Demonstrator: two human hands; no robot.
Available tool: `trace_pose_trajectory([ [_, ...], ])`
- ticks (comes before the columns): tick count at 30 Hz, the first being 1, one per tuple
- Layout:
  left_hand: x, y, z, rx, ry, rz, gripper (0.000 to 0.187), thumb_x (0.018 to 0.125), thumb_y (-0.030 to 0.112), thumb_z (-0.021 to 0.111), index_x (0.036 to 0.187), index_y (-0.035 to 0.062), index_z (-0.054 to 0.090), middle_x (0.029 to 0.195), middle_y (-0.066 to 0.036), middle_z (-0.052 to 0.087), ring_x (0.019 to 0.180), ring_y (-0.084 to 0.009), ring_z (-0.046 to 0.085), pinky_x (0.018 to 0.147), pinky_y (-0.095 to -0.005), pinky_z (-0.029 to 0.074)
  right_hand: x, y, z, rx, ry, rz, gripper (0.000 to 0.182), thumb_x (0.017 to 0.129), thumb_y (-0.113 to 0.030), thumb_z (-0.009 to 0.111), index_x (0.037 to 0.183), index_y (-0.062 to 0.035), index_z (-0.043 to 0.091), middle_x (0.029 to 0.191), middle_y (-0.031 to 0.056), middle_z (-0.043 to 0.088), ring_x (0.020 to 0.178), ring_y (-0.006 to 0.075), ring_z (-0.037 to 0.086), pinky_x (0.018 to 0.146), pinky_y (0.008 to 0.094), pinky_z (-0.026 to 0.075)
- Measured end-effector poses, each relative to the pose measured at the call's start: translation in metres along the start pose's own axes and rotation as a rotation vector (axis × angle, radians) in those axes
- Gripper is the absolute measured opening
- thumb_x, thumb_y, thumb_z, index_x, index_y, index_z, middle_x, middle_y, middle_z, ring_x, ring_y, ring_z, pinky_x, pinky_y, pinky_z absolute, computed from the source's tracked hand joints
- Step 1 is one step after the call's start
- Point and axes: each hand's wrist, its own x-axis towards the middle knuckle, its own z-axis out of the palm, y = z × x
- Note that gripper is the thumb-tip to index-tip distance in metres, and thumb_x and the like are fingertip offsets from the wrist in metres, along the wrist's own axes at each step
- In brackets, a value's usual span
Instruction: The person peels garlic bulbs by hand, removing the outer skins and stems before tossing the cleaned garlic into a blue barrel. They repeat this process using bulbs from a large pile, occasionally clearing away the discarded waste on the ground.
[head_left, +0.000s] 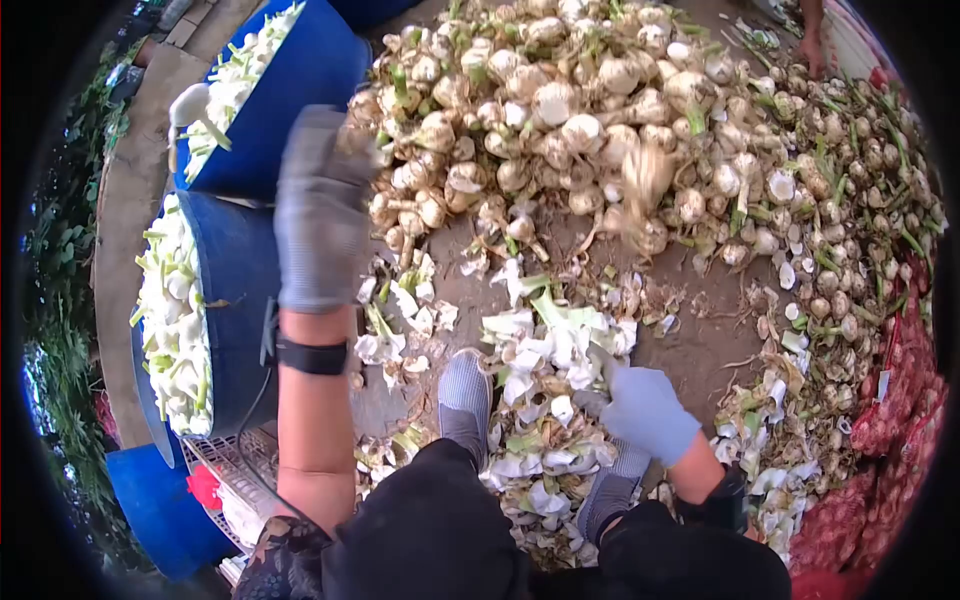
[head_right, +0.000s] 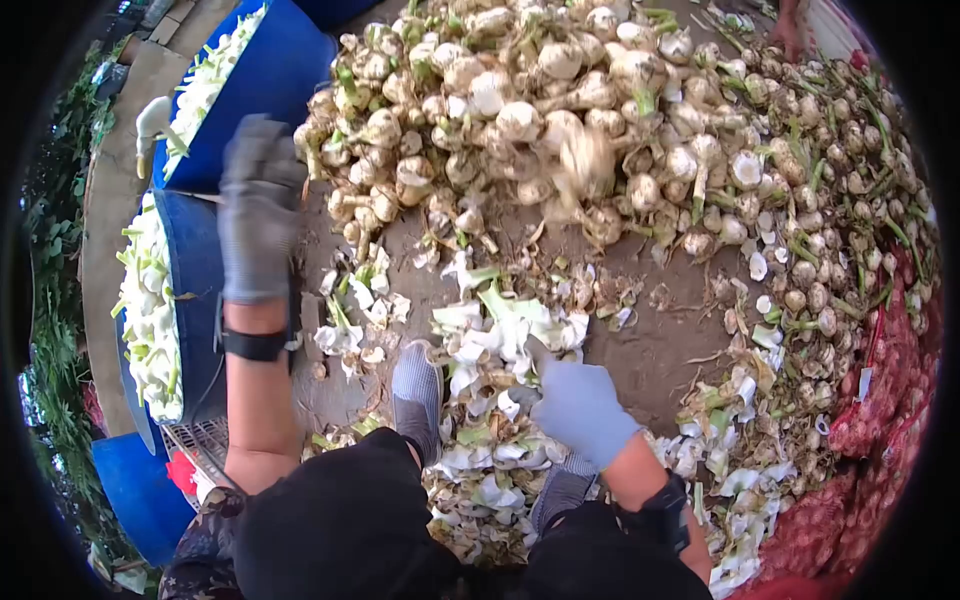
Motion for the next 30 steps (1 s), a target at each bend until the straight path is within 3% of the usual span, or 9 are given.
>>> trace_pose_trajectory([
  [1, -0.002, -0.022, 0.007, 0.485, -0.150, 0.076, 0.021, 0.093, 0.020, 0.058, 0.109, 0.0097, 0.066, 0.106, -0.005, 0.064, 0.085, -0.0126, 0.063, 0.073, -0.0256, 0.053, 0.002, -0.006, -0.003, -0.179, 0.010, 0.037, 0.033, 0.081, -0.016, 0.062, 0.113, -0.0108, 0.064, 0.084, 0.0183, 0.067, 0.080, 0.0372, 0.065, 0.071, 0.0470, 0.051],
  [2, -0.006, -0.042, 0.021, 0.443, -0.342, -0.241, 0.026, 0.087, 0.007, 0.057, 0.109, 0.0097, 0.070, 0.109, -0.006, 0.066, 0.093, -0.0195, 0.064, 0.081, -0.0312, 0.053, 0.004, -0.006, -0.005, -0.187, 0.074, -0.035, 0.031, 0.081, -0.011, 0.062, 0.111, -0.0105, 0.064, 0.086, 0.0185, 0.066, 0.081, 0.0397, 0.063, 0.072, 0.0471, 0.050],
  [4, -0.016, -0.132, 0.026, 1.004, -0.762, 0.039, 0.042, 0.080, 0.001, 0.057, 0.121, 0.0103, 0.063, 0.115, -0.015, 0.064, 0.101, -0.0338, 0.063, 0.089, -0.0384, 0.052, 0.009, -0.003, -0.010, -0.182, 0.144, -0.135, 0.030, 0.080, -0.009, 0.061, 0.110, -0.0090, 0.064, 0.090, 0.0190, 0.066, 0.084, 0.0397, 0.063, 0.074, 0.0476, 0.050],
  [7, -0.031, -0.206, 0.026, 1.455, -0.859, 0.172, 0.042, 0.074, 0.000, 0.060, 0.115, 0.0078, 0.063, 0.107, -0.022, 0.058, 0.096, -0.0390, 0.061, 0.084, -0.0459, 0.052, 0.013, 0.012, -0.006, -0.150, 0.224, -0.181, 0.031, 0.082, -0.010, 0.061, 0.112, -0.0085, 0.062, 0.094, 0.0203, 0.065, 0.083, 0.0366, 0.063, 0.072, 0.0452, 0.050],
  [9, -0.029, -0.220, 0.031, 1.060, -0.718, 0.003, 0.031, 0.076, 0.003, 0.063, 0.107, 0.0046, 0.065, 0.101, -0.020, 0.063, 0.086, -0.0366, 0.065, 0.076, -0.0432, 0.053, 0.016, 0.025, -0.009, -0.144, 0.268, -0.137, 0.032, 0.083, -0.013, 0.061, 0.115, -0.0094, 0.061, 0.094, 0.0210, 0.064, 0.078, 0.0334, 0.063, 0.069, 0.0423, 0.051],
  [13, -0.069, -0.127, 0.074, 0.255, -0.715, -0.798, 0.033, 0.085, 0.021, 0.073, 0.110, 0.0018, 0.063, 0.087, -0.002, 0.067, 0.071, -0.0068, 0.061, 0.061, -0.0214, 0.050, 0.018, 0.037, 0.011, 1.071, 0.329, 0.053, 0.038, 0.096, -0.018, 0.058, 0.131, -0.0034, 0.054, 0.103, 0.0081, 0.065, 0.077, 0.0140, 0.059, 0.069, 0.0287, 0.049],
  [16, -0.111, -0.102, 0.089, 0.259, -0.910, -0.634, 0.033, 0.089, 0.014, 0.070, 0.119, 0.0033, 0.060, 0.098, -0.001, 0.066, 0.079, -0.0064, 0.061, 0.070, -0.0218, 0.051, 0.016, 0.013, -0.018, 1.138, 0.272, 0.067, 0.041, 0.098, -0.031, 0.057, 0.126, 0.0001, 0.056, 0.082, 0.0008, 0.062, 0.060, 0.0040, 0.051, 0.055, 0.0187, 0.043],
  [24, -0.142, -0.096, 0.093, 0.353, -0.774, -0.282, 0.042, 0.080, 0.008, 0.075, 0.120, 0.0067, 0.061, 0.110, -0.002, 0.066, 0.080, -0.0053, 0.056, 0.071, -0.0222, 0.048, 0.004, 0.008, -0.022, 1.153, 0.249, 0.115, 0.037, 0.100, -0.030, 0.052, 0.101, 0.0067, 0.057, 0.057, 0.0036, 0.055, 0.046, 0.0091, 0.052, 0.041, 0.0211, 0.040],
  [30, -0.146, -0.101, 0.092, 0.199, -0.708, -0.415, 0.037, 0.087, 0.010, 0.069, 0.122, 0.0042, 0.059, 0.102, -0.002, 0.066, 0.080, -0.0032, 0.056, 0.069, -0.0198, 0.048, 0.003, 0.003, -0.025, 1.234, 0.207, 0.193, 0.032, 0.101, -0.024, 0.049, 0.096, 0.0064, 0.056, 0.060, 0.0071, 0.058, 0.046, 0.0100, 0.053, 0.042, 0.0217, 0.042],
])
